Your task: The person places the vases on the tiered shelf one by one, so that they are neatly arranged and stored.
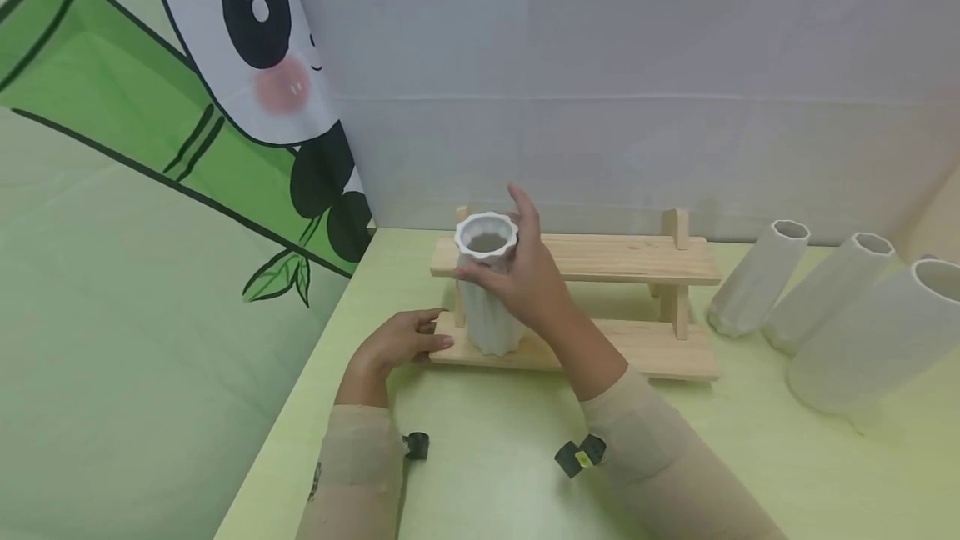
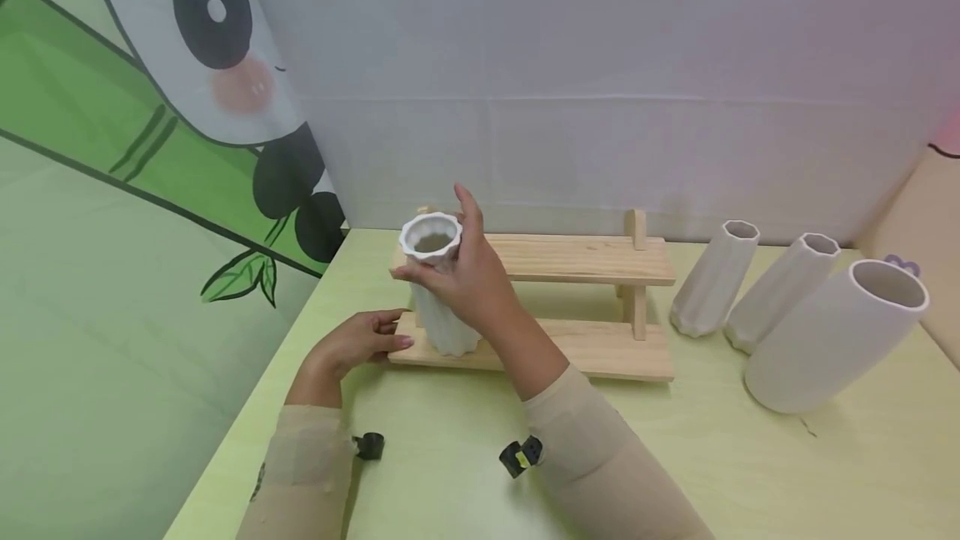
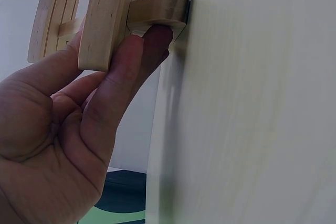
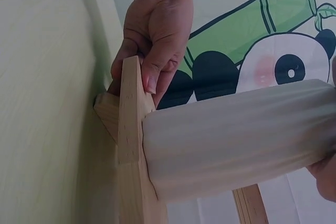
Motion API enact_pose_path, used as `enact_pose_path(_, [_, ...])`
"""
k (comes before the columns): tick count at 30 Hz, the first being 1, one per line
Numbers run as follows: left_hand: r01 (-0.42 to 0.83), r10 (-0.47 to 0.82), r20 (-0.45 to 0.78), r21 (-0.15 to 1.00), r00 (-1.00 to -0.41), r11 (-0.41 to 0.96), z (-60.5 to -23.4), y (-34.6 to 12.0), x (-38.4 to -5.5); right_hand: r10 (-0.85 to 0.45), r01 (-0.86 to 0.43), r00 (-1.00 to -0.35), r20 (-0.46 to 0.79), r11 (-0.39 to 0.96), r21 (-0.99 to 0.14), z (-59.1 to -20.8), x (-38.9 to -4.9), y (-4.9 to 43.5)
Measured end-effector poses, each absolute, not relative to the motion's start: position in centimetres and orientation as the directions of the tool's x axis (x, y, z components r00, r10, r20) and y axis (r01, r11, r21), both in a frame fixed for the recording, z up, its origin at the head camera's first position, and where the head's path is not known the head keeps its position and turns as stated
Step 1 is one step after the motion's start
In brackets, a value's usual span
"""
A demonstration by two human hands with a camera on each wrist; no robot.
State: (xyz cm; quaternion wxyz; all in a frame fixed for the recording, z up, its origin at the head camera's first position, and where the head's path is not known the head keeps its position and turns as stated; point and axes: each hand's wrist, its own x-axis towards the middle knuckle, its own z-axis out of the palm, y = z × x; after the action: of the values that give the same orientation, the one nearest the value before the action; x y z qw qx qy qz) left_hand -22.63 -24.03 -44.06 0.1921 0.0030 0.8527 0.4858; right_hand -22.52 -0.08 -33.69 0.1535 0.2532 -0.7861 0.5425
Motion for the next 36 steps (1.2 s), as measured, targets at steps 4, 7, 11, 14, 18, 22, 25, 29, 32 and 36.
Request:
enact_pose_path(4, [-0.188,0.191,-0.328,0.832,-0.925,0.521,-44.1,-24.0,-22.7,-0.275,-0.544,-0.834,0.479,0.261,-0.797,-33.7,-22.2,1.2])
enact_pose_path(7, [-0.198,0.179,-0.332,0.832,-0.926,0.519,-44.1,-24.0,-22.7,-0.285,-0.541,-0.834,0.472,0.264,-0.798,-33.8,-21.8,2.4])
enact_pose_path(11, [-0.176,0.200,-0.324,0.830,-0.925,0.529,-44.1,-24.3,-22.6,-0.299,-0.561,-0.823,0.483,0.291,-0.775,-34.1,-20.6,4.1])
enact_pose_path(14, [-0.169,0.213,-0.324,0.831,-0.922,0.530,-44.2,-24.7,-22.4,-0.312,-0.544,-0.834,0.455,0.327,-0.772,-34.5,-19.5,5.5])
enact_pose_path(18, [-0.173,0.222,-0.329,0.835,-0.918,0.522,-44.3,-25.1,-22.3,-0.303,-0.517,-0.853,0.425,0.376,-0.769,-34.9,-18.0,7.3])
enact_pose_path(22, [-0.154,0.247,-0.321,0.839,-0.914,0.522,-44.4,-25.5,-22.1,-0.282,-0.514,-0.857,0.431,0.403,-0.757,-35.2,-16.7,9.1])
enact_pose_path(25, [-0.153,0.258,-0.323,0.843,-0.910,0.515,-44.4,-25.5,-22.0,-0.274,-0.509,-0.860,0.429,0.417,-0.753,-35.5,-16.0,10.7])
enact_pose_path(29, [-0.162,0.250,-0.329,0.841,-0.911,0.516,-44.5,-25.4,-22.0,-0.258,-0.505,-0.863,0.434,0.432,-0.747,-36.1,-15.2,12.6])
enact_pose_path(32, [-0.165,0.239,-0.330,0.836,-0.913,0.524,-44.5,-25.4,-22.1,-0.259,-0.513,-0.859,0.442,0.440,-0.737,-36.5,-14.9,13.8])
enact_pose_path(36, [-0.170,0.230,-0.335,0.830,-0.914,0.531,-44.4,-25.6,-22.1,-0.246,-0.499,-0.866,0.435,0.464,-0.732,-36.7,-14.9,15.1])
